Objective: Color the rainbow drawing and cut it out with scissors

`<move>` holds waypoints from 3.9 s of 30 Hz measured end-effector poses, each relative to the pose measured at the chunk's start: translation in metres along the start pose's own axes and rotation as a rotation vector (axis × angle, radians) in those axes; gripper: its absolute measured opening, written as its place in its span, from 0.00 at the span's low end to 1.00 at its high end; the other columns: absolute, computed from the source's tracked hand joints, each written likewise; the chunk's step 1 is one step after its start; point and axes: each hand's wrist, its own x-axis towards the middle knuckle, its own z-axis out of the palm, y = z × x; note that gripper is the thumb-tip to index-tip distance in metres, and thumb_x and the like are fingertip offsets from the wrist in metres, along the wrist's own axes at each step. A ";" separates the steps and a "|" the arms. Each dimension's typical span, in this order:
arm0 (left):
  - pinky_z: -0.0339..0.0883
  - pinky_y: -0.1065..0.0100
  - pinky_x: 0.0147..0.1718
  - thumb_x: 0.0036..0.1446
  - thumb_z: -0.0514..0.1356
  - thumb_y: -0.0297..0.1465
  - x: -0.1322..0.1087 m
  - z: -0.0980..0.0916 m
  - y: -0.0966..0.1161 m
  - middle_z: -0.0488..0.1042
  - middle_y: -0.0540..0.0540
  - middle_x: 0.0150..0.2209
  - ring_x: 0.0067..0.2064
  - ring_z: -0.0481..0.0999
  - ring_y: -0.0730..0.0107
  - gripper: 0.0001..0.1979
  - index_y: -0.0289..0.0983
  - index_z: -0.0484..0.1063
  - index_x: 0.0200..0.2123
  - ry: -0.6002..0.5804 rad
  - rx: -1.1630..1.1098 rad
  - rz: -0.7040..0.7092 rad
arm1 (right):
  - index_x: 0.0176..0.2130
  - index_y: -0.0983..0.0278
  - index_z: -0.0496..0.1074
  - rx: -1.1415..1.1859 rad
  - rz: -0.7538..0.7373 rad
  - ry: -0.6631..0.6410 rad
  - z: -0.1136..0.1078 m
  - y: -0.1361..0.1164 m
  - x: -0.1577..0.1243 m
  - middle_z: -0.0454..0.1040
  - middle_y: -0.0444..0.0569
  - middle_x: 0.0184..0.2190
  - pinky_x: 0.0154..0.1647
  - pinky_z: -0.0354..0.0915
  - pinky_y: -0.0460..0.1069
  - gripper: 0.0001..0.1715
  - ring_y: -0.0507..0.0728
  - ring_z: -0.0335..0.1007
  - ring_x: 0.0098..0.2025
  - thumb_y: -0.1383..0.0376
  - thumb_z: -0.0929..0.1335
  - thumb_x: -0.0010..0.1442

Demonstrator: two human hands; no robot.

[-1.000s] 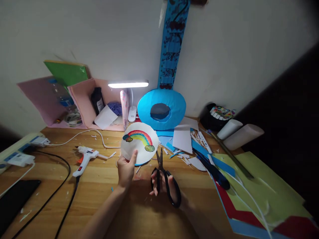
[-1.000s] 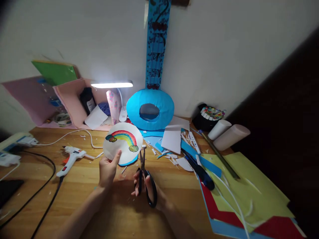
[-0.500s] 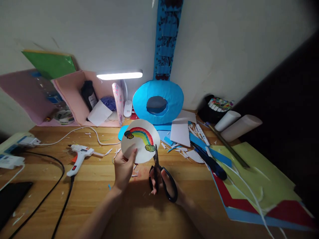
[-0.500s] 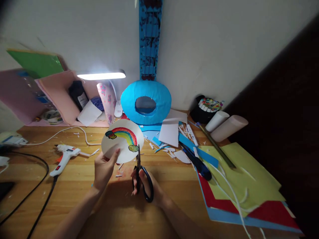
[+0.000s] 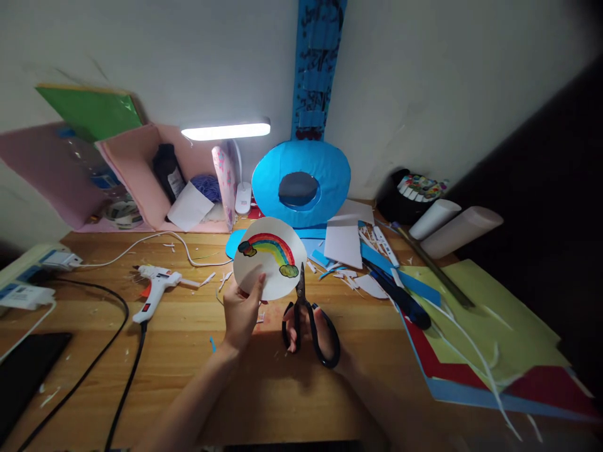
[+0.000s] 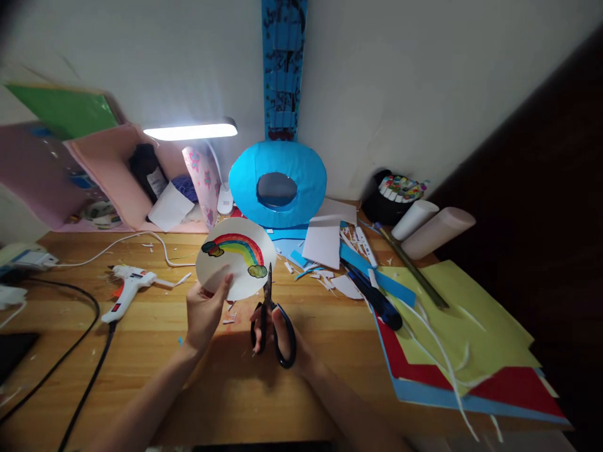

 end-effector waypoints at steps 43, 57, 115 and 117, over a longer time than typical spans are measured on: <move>0.73 0.63 0.36 0.57 0.63 0.31 0.020 -0.007 -0.009 0.77 0.47 0.36 0.35 0.77 0.69 0.08 0.32 0.73 0.39 -0.164 -0.013 -0.154 | 0.33 0.64 0.64 -0.074 0.068 0.020 -0.010 0.000 -0.002 0.61 0.36 0.15 0.17 0.60 0.43 0.43 0.47 0.59 0.14 0.29 0.58 0.46; 0.72 0.59 0.41 0.55 0.65 0.34 0.023 -0.010 -0.006 0.79 0.46 0.38 0.38 0.79 0.66 0.12 0.33 0.74 0.41 -0.143 -0.069 -0.145 | 0.33 0.64 0.64 -0.143 0.053 0.010 -0.014 -0.006 -0.009 0.59 0.36 0.17 0.15 0.58 0.41 0.36 0.45 0.55 0.14 0.34 0.61 0.51; 0.73 0.60 0.43 0.48 0.69 0.37 0.007 0.000 -0.011 0.77 0.38 0.47 0.47 0.77 0.59 0.23 0.32 0.74 0.45 -0.334 -0.215 -0.342 | 0.25 0.60 0.62 -0.252 -0.104 0.083 -0.010 -0.012 -0.005 0.56 0.39 0.14 0.14 0.58 0.47 0.38 0.49 0.54 0.13 0.30 0.55 0.50; 0.73 0.61 0.43 0.48 0.69 0.37 0.006 0.000 -0.010 0.77 0.38 0.47 0.47 0.77 0.59 0.22 0.32 0.74 0.45 -0.323 -0.213 -0.342 | 0.26 0.61 0.62 -0.271 -0.098 0.095 -0.009 -0.015 -0.006 0.56 0.38 0.15 0.14 0.58 0.46 0.37 0.48 0.54 0.13 0.31 0.55 0.52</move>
